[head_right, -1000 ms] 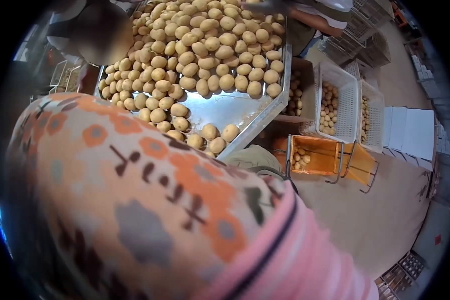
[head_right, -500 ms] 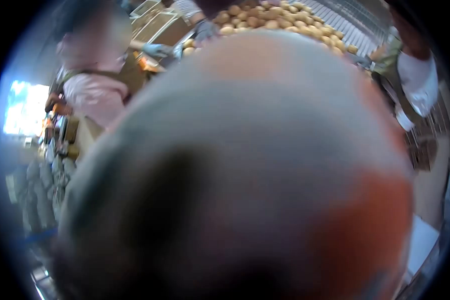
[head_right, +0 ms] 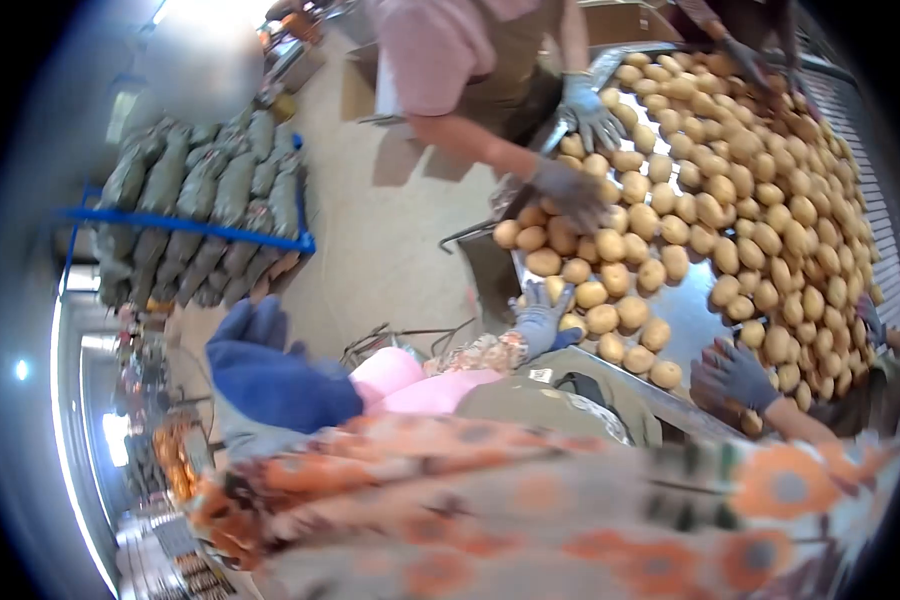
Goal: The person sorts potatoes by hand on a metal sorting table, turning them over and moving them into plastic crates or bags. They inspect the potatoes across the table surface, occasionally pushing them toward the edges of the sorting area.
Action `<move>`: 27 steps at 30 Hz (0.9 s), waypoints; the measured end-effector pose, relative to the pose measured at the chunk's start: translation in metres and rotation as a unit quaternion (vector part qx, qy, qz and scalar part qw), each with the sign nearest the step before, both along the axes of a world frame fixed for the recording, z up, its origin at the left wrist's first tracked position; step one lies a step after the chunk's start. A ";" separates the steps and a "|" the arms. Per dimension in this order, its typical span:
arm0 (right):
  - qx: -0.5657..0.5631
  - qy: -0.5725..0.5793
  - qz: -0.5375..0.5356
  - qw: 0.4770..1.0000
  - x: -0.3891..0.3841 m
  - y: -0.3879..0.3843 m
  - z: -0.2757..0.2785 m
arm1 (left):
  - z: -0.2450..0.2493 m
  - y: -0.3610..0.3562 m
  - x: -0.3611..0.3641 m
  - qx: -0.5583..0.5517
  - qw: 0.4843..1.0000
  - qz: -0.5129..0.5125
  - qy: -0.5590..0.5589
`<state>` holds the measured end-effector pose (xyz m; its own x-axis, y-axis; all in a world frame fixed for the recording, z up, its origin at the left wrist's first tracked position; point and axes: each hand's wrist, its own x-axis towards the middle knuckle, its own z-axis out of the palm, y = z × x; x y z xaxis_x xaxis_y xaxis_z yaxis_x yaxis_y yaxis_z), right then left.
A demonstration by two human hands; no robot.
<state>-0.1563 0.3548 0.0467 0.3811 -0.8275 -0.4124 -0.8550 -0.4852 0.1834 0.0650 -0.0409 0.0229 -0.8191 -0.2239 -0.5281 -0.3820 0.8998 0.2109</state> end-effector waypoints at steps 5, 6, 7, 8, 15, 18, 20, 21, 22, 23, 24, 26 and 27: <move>-0.190 -0.039 -0.234 0.953 -0.030 0.015 -0.033 | 0.007 -0.002 -0.002 0.006 0.999 0.015 -0.040; -0.199 -0.033 -0.269 0.942 -0.042 0.018 -0.039 | 0.007 -0.003 -0.004 0.011 0.999 0.015 -0.046; -0.209 -0.030 -0.307 0.928 -0.056 0.029 -0.042 | 0.005 -0.003 -0.003 0.009 0.999 0.014 -0.037; -0.217 -0.021 -0.337 0.916 -0.066 0.032 -0.036 | 0.006 -0.004 -0.001 0.007 1.000 0.011 -0.028; -0.240 0.011 -0.419 0.876 -0.109 0.050 -0.062 | -0.002 -0.003 0.000 0.023 0.999 0.009 -0.039; -0.157 -0.248 -0.553 0.780 -0.098 0.041 -0.063 | -0.009 -0.006 -0.002 0.039 0.998 0.012 -0.043; -0.063 -0.490 -0.622 0.607 -0.088 0.019 -0.061 | -0.011 -0.009 -0.003 0.052 0.998 0.021 -0.040; -0.038 -0.417 -0.573 0.704 -0.042 -0.029 0.001 | -0.006 -0.008 0.001 0.042 0.999 0.013 -0.024; -0.026 -0.310 -0.491 0.814 0.018 -0.094 0.089 | -0.003 -0.008 0.003 0.043 0.999 0.014 -0.023; -0.014 -0.225 -0.413 0.882 0.081 -0.147 0.184 | -0.003 -0.007 0.005 0.031 0.999 0.001 -0.016; -0.015 -0.160 -0.354 0.921 0.136 -0.191 0.265 | -0.002 -0.007 0.004 0.021 1.000 -0.010 -0.010; -0.031 -0.088 -0.303 0.948 0.198 -0.232 0.368 | 0.002 -0.010 -0.001 0.023 0.999 -0.007 -0.027; -0.029 -0.084 -0.303 0.949 0.192 -0.225 0.374 | 0.001 -0.011 -0.003 0.021 0.999 -0.006 -0.033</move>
<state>0.0357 0.1301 0.4205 -0.1149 -0.9355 -0.3340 -0.9934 0.1108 0.0313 0.0619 -0.0516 0.0244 -0.7850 -0.1904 -0.5895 -0.3853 0.8952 0.2240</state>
